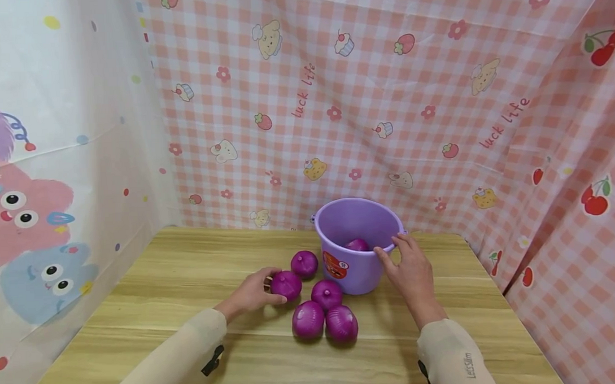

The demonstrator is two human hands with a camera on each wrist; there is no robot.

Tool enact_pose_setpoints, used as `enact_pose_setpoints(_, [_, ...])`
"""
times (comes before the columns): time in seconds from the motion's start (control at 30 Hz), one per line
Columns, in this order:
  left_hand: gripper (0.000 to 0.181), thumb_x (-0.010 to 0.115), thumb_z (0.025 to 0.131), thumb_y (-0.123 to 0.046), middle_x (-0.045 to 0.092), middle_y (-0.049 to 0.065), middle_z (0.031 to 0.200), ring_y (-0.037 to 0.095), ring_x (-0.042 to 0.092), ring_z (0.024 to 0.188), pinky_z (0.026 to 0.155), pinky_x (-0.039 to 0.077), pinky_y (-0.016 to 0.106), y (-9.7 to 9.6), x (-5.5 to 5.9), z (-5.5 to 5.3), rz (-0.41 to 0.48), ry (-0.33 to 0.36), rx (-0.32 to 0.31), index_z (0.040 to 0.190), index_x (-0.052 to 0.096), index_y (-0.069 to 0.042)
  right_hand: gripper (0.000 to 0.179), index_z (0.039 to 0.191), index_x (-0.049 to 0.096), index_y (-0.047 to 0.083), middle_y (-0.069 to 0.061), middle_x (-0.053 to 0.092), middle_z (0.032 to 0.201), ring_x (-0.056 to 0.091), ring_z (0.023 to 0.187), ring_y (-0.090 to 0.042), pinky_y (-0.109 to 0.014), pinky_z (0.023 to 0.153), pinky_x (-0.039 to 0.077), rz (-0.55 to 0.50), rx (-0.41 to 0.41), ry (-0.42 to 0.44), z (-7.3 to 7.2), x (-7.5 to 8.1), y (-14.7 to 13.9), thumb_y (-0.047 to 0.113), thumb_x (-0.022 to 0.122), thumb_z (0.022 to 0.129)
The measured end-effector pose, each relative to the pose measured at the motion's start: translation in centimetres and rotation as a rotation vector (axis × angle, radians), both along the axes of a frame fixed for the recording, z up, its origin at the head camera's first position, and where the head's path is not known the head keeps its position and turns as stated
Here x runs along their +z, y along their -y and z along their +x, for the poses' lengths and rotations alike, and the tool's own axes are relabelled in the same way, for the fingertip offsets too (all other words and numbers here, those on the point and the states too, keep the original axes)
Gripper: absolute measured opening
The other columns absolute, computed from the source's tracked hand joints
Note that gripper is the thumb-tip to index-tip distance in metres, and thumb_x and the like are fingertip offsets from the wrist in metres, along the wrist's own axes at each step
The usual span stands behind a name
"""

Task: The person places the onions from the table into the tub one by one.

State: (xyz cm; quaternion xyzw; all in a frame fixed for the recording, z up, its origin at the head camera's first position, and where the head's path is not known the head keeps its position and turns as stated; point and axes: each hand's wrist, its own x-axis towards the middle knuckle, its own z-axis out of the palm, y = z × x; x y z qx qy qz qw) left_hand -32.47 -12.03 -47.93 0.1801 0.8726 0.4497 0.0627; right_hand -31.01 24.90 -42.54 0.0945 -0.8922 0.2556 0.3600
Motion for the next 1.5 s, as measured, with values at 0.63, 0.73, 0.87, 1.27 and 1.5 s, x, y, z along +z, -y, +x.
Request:
enact_pose_setpoints(0.63, [0.070,0.085,0.079,-0.020,0.059,0.011,0.126,0.024,0.057,0.107,0.088,0.054,0.038,0.5,3.7,-1.0,0.019,-0.088,0.043,0.139,0.051,-0.004,0.050,0.120,0.063,-0.009,-0.025,0.059,0.128,0.054,0.118,-0.046,-0.064,0.091,0.046,-0.002,0.011,0.008,0.1,0.2,0.2,0.030,0.073,0.091])
enact_pose_setpoints(0.73, [0.070,0.086,0.078,-0.021,0.059,0.010,0.124,0.023,0.058,0.106,0.086,0.054,0.036,0.7,4.4,-1.3,0.024,-0.106,0.041,0.138,0.052,-0.005,0.050,0.121,0.063,-0.009,-0.025,0.058,0.129,0.054,0.119,-0.046,-0.064,0.092,0.045,-0.001,0.011,0.018,0.1,0.3,0.3,0.031,0.072,0.091])
enact_pose_setpoints(0.87, [0.072,0.086,0.078,-0.023,0.060,0.008,0.121,0.022,0.058,0.104,0.083,0.055,0.035,0.8,5.6,-1.7,0.033,-0.120,0.039,0.139,0.052,-0.005,0.051,0.122,0.063,-0.008,-0.025,0.058,0.129,0.053,0.119,-0.046,-0.064,0.092,0.045,0.002,0.009,0.025,0.1,0.3,0.3,0.031,0.071,0.092])
enact_pose_setpoints(1.27, [0.069,0.085,0.079,-0.023,0.060,0.006,0.118,0.023,0.057,0.104,0.082,0.055,0.036,0.4,8.1,-2.3,0.058,-0.133,0.042,0.139,0.052,-0.010,0.050,0.121,0.063,-0.009,-0.025,0.058,0.127,0.054,0.119,-0.045,-0.063,0.093,0.045,0.000,0.008,0.004,0.0,0.1,0.2,0.030,0.073,0.091])
enact_pose_setpoints(1.5, [0.069,0.084,0.079,-0.021,0.058,0.009,0.121,0.024,0.057,0.104,0.083,0.054,0.036,-0.3,9.9,-2.6,0.059,-0.172,0.033,0.139,0.051,-0.006,0.050,0.121,0.063,-0.008,-0.024,0.059,0.129,0.054,0.120,-0.045,-0.063,0.093,0.045,0.000,0.005,0.008,0.1,0.0,0.1,0.031,0.072,0.091])
